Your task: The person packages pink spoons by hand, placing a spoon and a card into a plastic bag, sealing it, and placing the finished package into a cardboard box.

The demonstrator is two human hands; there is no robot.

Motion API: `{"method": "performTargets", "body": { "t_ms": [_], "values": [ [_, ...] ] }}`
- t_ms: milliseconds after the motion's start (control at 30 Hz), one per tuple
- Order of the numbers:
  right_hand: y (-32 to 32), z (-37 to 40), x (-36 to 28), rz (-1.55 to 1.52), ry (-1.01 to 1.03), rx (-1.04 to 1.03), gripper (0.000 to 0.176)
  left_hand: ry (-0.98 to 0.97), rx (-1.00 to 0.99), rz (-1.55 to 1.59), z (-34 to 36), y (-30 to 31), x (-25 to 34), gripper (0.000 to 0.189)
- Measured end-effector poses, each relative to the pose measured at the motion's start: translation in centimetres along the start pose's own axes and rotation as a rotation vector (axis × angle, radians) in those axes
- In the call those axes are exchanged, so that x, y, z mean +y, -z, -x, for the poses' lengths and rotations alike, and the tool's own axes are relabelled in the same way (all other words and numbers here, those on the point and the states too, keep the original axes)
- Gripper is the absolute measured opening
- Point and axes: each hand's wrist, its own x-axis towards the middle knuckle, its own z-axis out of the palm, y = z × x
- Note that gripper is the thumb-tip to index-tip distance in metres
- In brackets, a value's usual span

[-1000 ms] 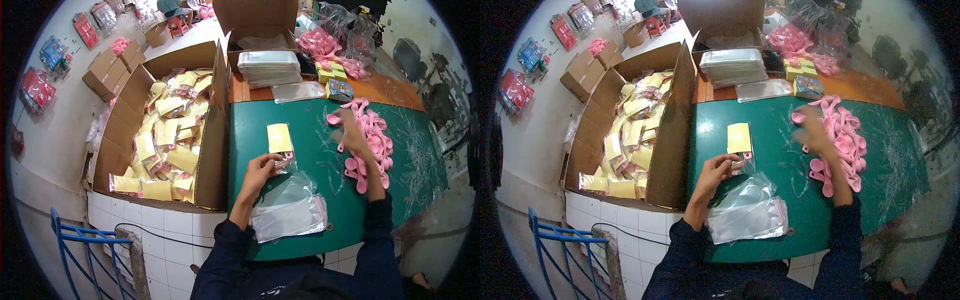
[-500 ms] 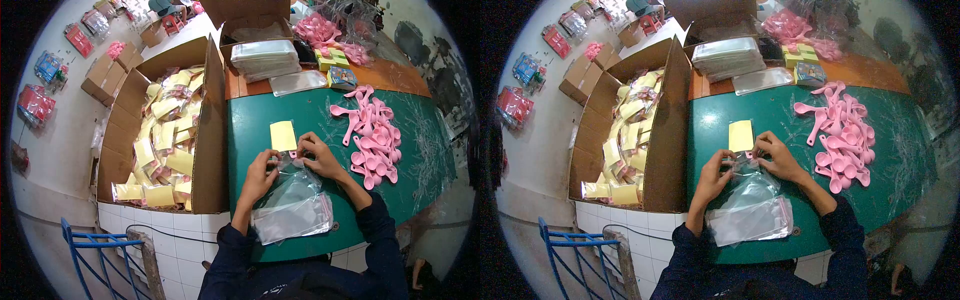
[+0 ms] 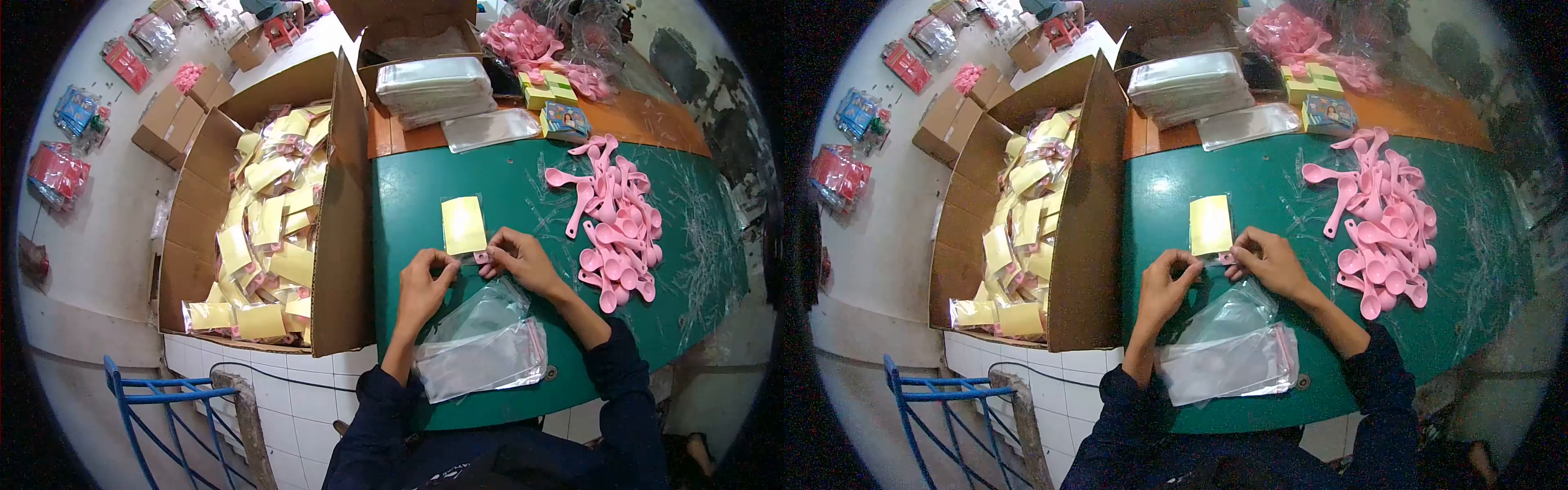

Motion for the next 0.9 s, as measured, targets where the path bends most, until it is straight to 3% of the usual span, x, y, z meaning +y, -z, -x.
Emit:
{"method": "performTargets", "body": {
  "t_ms": [100,300,400,500,633,733,833,867,900],
  "values": [
    [-0.2,-0.1,0.4,-0.051,-0.011,0.035,0.01,-0.023,0.046,-0.008,0.0,-0.2,0.3,0.017],
    [-0.6,0.0,0.1,-0.076,-0.011,0.135,0.009,0.111,0.046,0.056,-0.4,-0.5,0.4,0.017],
    [-0.8,0.1,-0.1,-0.08,0.005,0.143,0.011,0.02,0.131,0.181,-0.3,-1.0,0.3,0.019],
    [-0.9,0.1,-0.3,-0.08,0.009,0.12,0.017,0.05,0.113,0.186,-0.2,-0.8,0.9,0.02],
    [-0.8,0.1,-0.1,-0.036,0.037,0.091,0.025,-0.059,0.071,0.125,-0.2,-1.0,0.2,0.022],
    [0.2,0.0,-1.1,0.067,0.014,0.042,0.021,-0.108,0.091,0.06,-0.3,-0.6,0.2,0.028],
    [5.6,-0.9,-3.0,0.805,0.316,0.085,0.02,-0.022,0.119,0.052,-1.3,0.3,0.5,0.033],
    [8.4,-1.0,-3.0,1.099,0.474,0.06,0.021,-0.172,0.219,-0.084,-1.8,0.6,0.1,0.033],
    [10.0,-0.4,-4.0,1.21,0.431,0.082,0.022,-0.319,0.321,-0.223,-2.3,0.7,-0.9,0.033]
  ]
}}
